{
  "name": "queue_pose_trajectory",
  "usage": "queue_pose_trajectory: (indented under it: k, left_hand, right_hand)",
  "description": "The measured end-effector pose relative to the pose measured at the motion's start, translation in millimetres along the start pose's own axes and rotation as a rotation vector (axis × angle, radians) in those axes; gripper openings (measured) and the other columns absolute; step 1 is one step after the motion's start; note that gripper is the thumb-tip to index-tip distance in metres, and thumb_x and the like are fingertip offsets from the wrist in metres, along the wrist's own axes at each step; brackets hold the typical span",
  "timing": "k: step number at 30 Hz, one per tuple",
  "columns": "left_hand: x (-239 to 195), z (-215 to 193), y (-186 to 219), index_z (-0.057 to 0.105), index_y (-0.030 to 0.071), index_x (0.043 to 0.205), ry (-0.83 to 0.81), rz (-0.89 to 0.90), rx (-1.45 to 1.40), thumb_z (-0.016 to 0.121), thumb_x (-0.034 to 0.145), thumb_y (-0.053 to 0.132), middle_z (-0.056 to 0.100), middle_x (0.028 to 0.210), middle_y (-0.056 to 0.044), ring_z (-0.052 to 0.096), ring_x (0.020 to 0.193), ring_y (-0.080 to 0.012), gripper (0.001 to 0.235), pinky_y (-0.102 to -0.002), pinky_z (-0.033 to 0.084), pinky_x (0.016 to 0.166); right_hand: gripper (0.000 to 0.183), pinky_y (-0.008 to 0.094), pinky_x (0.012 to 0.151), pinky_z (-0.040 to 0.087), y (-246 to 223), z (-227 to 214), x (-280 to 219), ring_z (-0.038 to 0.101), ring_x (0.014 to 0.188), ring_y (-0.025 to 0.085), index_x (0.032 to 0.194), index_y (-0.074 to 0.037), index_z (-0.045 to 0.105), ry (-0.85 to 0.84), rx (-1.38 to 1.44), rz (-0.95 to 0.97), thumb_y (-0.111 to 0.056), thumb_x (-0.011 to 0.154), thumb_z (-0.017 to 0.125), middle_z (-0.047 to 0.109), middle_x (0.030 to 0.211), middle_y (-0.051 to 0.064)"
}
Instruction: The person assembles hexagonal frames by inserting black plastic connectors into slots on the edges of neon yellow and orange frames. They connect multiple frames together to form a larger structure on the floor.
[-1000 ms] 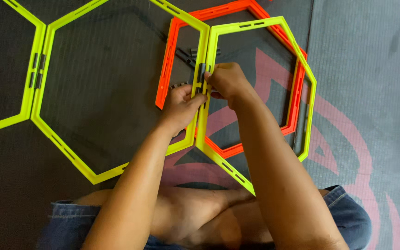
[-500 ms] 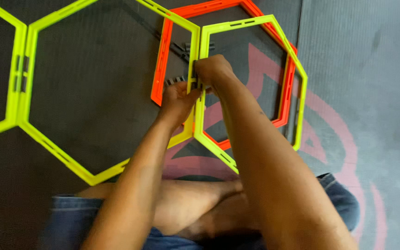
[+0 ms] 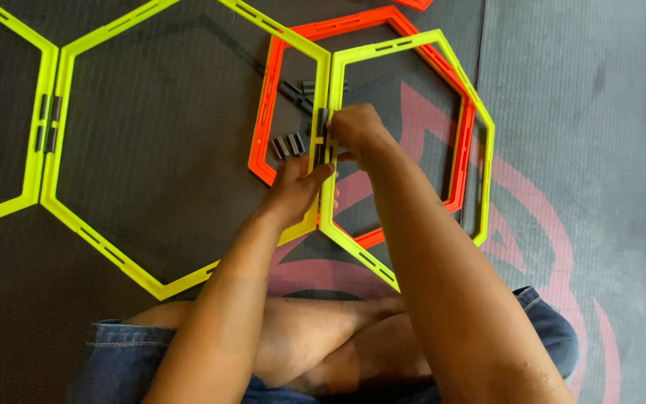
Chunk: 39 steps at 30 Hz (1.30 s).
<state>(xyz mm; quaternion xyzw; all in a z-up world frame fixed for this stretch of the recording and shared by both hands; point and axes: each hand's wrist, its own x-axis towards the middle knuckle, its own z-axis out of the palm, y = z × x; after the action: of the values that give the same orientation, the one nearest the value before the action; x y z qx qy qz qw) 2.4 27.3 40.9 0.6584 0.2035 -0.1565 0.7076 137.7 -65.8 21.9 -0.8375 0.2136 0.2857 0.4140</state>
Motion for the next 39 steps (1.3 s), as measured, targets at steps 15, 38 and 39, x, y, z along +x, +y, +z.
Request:
queue_pose_trajectory:
  k: [15,38,39]
  left_hand:
    - [38,-14,-46,0.062,0.013,0.077,-0.016,0.132,0.102,0.062,0.094,0.038,0.055,0.065,-0.001,0.057,0.065,-0.0182,0.031,-0.032,0.044,0.065]
    - [45,-11,-50,0.067,0.005,0.082,-0.023,0.086,0.097,0.063,0.090,0.048,0.065,0.073,-0.016,0.067,0.076,-0.0293,0.044,-0.041,0.050,0.077]
    - [46,-12,-51,0.067,0.005,0.082,-0.024,0.085,0.098,0.063,0.090,0.048,0.065,0.073,-0.016,0.067,0.076,-0.0293,0.044,-0.041,0.050,0.077]
  right_hand:
    - [0.076,0.027,0.088,0.054,70,-109,-48,0.065,0.106,0.027,0.149,-0.006,0.024,0.129,0.199,-0.701,0.028,0.083,0.040,0.054,0.132,0.023]
    - [0.038,0.030,0.060,0.053,74,-61,-41,0.062,0.059,0.017,0.095,0.004,0.074,0.236,0.326,-0.589,0.009,0.084,0.038,0.064,0.073,0.017]
    - [0.038,0.030,0.060,0.053,55,-58,-44,0.062,0.059,0.017,0.095,0.004,0.074,0.237,0.326,-0.588,0.009,0.084,0.038,0.064,0.073,0.017]
